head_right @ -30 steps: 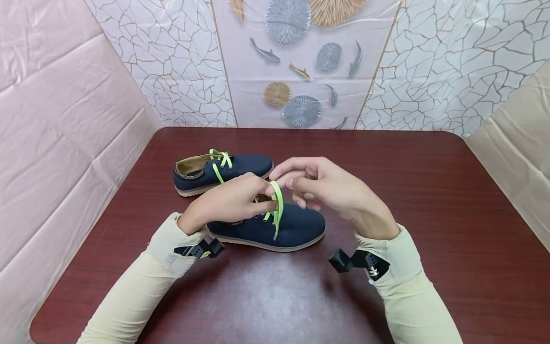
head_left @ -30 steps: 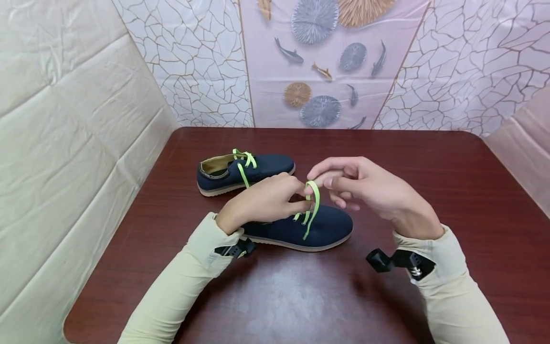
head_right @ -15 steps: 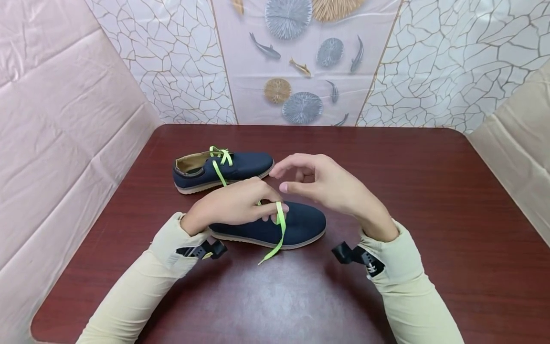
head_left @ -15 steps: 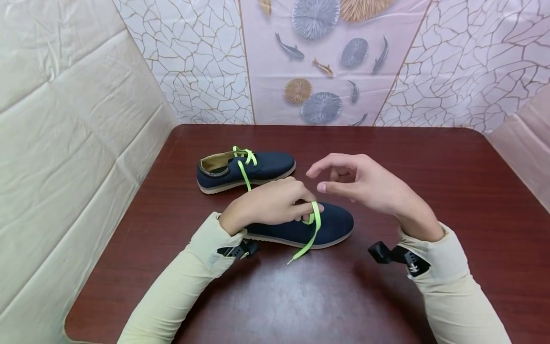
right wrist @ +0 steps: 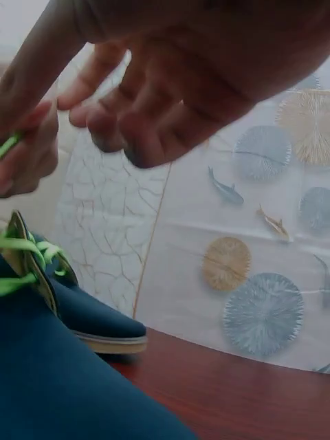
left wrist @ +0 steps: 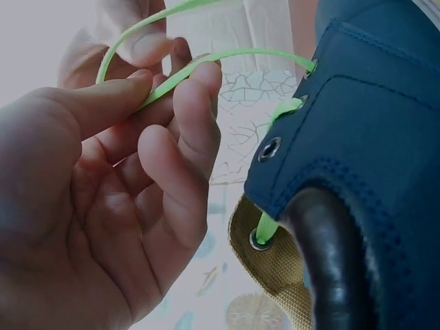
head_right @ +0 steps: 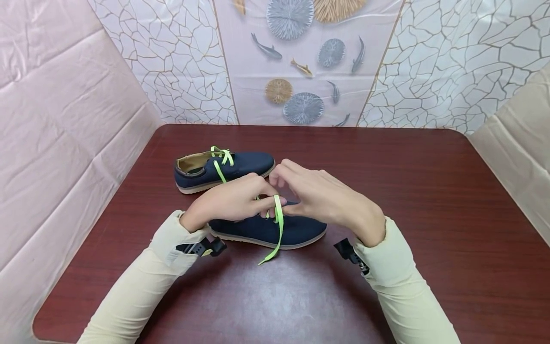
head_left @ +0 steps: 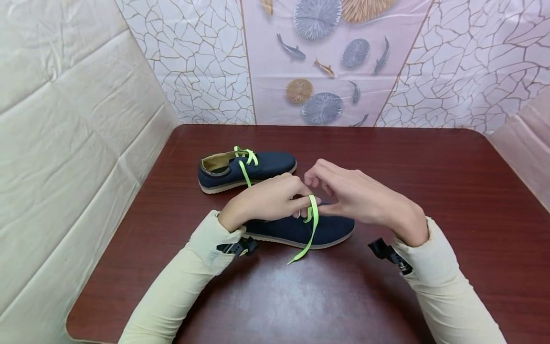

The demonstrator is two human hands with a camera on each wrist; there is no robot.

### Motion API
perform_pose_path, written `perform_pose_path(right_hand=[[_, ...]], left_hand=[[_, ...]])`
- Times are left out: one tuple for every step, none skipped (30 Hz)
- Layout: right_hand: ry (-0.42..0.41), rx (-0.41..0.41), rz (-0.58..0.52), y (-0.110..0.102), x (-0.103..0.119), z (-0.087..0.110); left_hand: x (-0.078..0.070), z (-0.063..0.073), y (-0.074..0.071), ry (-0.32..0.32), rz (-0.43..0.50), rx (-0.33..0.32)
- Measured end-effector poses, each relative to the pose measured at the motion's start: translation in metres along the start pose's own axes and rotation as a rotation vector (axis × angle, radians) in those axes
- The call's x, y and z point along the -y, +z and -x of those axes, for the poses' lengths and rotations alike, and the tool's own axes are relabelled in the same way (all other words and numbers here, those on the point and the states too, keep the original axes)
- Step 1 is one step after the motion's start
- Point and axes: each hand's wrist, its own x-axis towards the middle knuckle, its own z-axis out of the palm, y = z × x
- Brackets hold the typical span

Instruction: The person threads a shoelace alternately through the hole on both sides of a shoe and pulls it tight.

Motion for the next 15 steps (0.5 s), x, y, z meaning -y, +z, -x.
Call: perform_pose_path(right_hand=[[-0.032, -0.028, 0.019, 0.0006, -0.001, 0.0], [-0.069, -0.057, 0.032, 0.0013, -0.0022, 0.0002], [-0.11, -0.087, 0.041, 0.0018, -0.0038, 0.0005], [-0.151, -0.116, 0.042, 0.0023, -0.0053, 0.0008], [-0.191, -0.14, 0.036, 0.0027, -0.0068, 0.001], [-0.226, -0.162, 0.023, 0.003, -0.008, 0.001], [-0.258, -0.18, 0.001, 0.0033, -0.0087, 0.0007], [-0.284, -0.198, -0.027, 0.0033, -0.0091, 0.0005], [-0.306, -0.217, -0.059, 0.0031, -0.0095, -0.0001], [-0.322, -0.235, -0.099, 0.0026, -0.0094, -0.0005], [-0.332, -0.254, -0.136, 0.002, -0.009, -0.0008], [-0.339, -0.277, -0.168, 0.0013, -0.0087, -0.0011], [-0.342, -0.299, -0.2, 0.0004, -0.008, -0.0013], [-0.339, -0.32, -0.223, -0.0006, -0.0076, -0.0013], [-0.328, -0.34, -0.243, -0.0015, -0.0072, -0.0014]], left_hand=[[0.0005, -0.0003, 0.0, -0.001, 0.005, 0.002], [0.0011, -0.0007, 0.0, -0.005, 0.009, 0.006], [0.0015, -0.0012, 0.0001, -0.007, 0.007, 0.006], [0.0018, -0.0016, 0.0001, -0.011, 0.002, 0.006], [0.0021, -0.0018, 0.0, -0.016, -0.002, 0.007], [0.0023, -0.0021, -0.0001, -0.022, -0.006, 0.01], [0.0023, -0.0022, -0.0002, -0.03, -0.008, 0.011], [0.0023, -0.0022, -0.0002, -0.034, -0.012, 0.014], [0.002, -0.0023, -0.0001, -0.033, -0.018, 0.016], [0.0019, -0.0023, 0.0001, -0.03, -0.019, 0.021], [0.0017, -0.0023, 0.0005, -0.025, -0.018, 0.028], [0.0013, -0.0022, 0.0011, -0.017, -0.023, 0.034], [0.001, -0.0021, 0.002, -0.007, -0.026, 0.043], [0.0009, -0.0022, 0.0033, 0.009, -0.026, 0.057], [0.0004, -0.0021, 0.0045, 0.022, -0.025, 0.074]])
